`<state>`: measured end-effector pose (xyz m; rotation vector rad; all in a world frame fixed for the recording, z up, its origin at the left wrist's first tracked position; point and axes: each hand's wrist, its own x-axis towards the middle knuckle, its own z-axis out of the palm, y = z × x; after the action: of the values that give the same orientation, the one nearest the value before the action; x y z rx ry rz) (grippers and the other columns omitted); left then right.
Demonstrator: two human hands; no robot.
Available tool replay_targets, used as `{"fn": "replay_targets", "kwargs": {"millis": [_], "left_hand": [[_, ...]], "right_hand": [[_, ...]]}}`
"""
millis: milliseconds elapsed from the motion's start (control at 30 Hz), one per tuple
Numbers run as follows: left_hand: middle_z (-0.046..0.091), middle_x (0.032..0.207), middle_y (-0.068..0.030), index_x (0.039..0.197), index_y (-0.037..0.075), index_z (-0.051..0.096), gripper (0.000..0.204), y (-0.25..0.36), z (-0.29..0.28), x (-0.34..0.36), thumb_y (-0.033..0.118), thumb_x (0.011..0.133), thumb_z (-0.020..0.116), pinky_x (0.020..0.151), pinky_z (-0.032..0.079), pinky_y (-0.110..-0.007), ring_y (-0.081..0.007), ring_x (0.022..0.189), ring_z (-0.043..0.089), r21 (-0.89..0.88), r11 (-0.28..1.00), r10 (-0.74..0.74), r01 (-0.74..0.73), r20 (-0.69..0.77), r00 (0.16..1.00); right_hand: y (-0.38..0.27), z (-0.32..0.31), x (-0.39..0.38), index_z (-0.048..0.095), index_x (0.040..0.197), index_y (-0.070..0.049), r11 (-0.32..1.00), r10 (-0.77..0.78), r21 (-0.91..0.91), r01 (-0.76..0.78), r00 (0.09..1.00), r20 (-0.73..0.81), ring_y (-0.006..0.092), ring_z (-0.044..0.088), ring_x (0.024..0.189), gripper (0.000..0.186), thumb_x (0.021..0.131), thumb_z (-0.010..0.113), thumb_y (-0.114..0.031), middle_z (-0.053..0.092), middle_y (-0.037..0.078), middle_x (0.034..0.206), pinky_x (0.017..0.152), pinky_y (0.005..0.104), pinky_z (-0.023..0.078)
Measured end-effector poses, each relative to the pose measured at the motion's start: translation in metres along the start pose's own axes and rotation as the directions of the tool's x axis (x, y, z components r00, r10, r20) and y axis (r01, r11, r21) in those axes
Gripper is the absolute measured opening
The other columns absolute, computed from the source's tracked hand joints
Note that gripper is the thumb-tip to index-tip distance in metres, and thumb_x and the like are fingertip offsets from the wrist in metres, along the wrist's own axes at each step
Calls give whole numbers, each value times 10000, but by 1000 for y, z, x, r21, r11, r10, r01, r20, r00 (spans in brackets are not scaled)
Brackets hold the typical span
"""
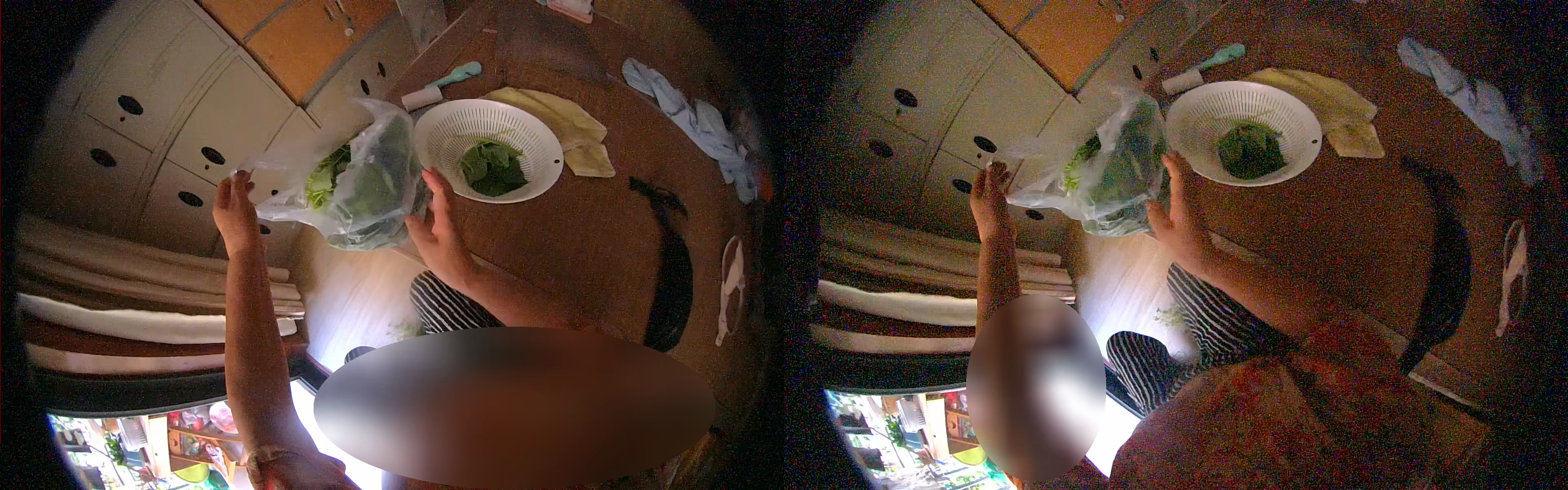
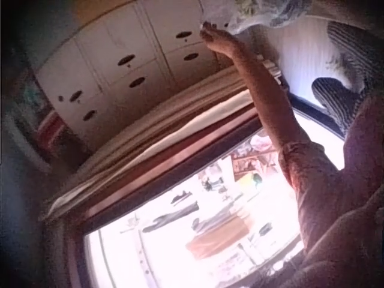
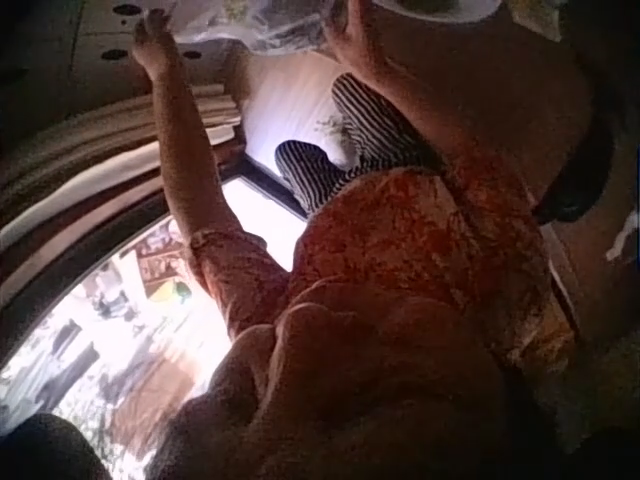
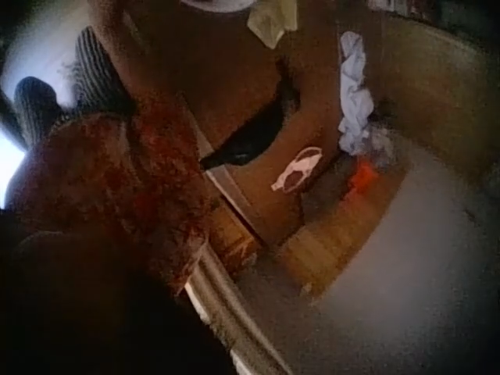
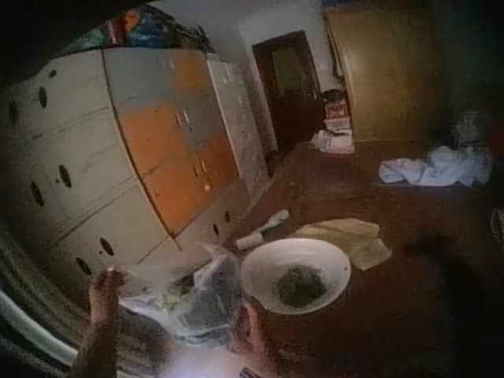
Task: Picking leaves off stems and placing them in a colander.
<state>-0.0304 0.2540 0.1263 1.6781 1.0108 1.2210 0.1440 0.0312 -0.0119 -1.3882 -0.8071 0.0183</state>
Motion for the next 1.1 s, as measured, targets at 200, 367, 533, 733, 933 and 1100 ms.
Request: {"fn": "replay_targets", "kwargs": {"millis": [200, 367, 533, 733, 933, 1100], "left_hand": [[689, 1034, -144, 1078, 34, 652, 254, -25, -14, -15, 250, 948, 618, 808, 499, -365, -252, 900, 672, 422, 823, 424, -381, -9, 906], [650, 1142, -120, 1388, 203, 466, 546, -1, 8, -64, 78, 873, 598, 828, 489, -428, -285, 939, 647, 659, 509, 579, -554, 214, 786], [515, 1371, -83, 1387, 195, 500, 541, -24, 10, -84, 77, 864, 573, 933, 439, -434, -233, 1113, 575, 740, 59, 468, -670, 572, 674], [533, 1357, -74, 1318, 163, 568, 436, -89, 26, -89, 333, 917, 553, 1046, 331, -500, -251, 1235, 477, 856, 394, 178, -335, 287, 941], [518, 1330, -74, 1252, 201, 594, 486, -61, 43, -98, 339, 805, 728, 1040, 324, -504, -319, 1244, 462, 833, 464, 327, -301, 155, 932], [351, 1542, -77, 1243, 206, 607, 441, -52, 40, -116, 255, 813, 692, 1148, 89, -627, -313, 1439, 278, 717, 177, 474, -674, 538, 697]], "right_hand": [[-65, 12, 69, 515, 1269, -62, 829, -531, 74, 555, 738, 416, 355, 390, 1336, 478, 825, 682, -117, 561, 120, 1293, 1133, 520, 261], [-70, 35, 86, 648, 1055, -68, 650, -244, -223, 727, 478, 844, 308, 367, 1367, 293, 890, 622, -309, 587, 88, 1230, 1132, 640, 138], [-62, -8, 50, 667, 874, -34, 677, -240, -221, 702, 495, 835, 308, 514, 1190, 300, 830, 687, -330, 612, 120, 1044, 1156, 579, 161], [-21, -37, -11, 598, 1009, -30, 802, -100, -362, 475, 705, 702, 337, 593, 1012, 273, 833, 694, -215, 617, 139, 957, 952, 479, 427], [-9, -38, -17, 620, 1104, -42, 886, 32, -383, 262, 788, 614, 357, 608, 920, 318, 828, 696, -180, 616, 176, 1004, 760, 457, 474], [-36, -40, -10, 636, 1142, -67, 721, -51, -500, 480, 756, 653, 313, 524, 1182, 370, 790, 707, -158, 580, 109, 1241, 973, 556, 361]]}}
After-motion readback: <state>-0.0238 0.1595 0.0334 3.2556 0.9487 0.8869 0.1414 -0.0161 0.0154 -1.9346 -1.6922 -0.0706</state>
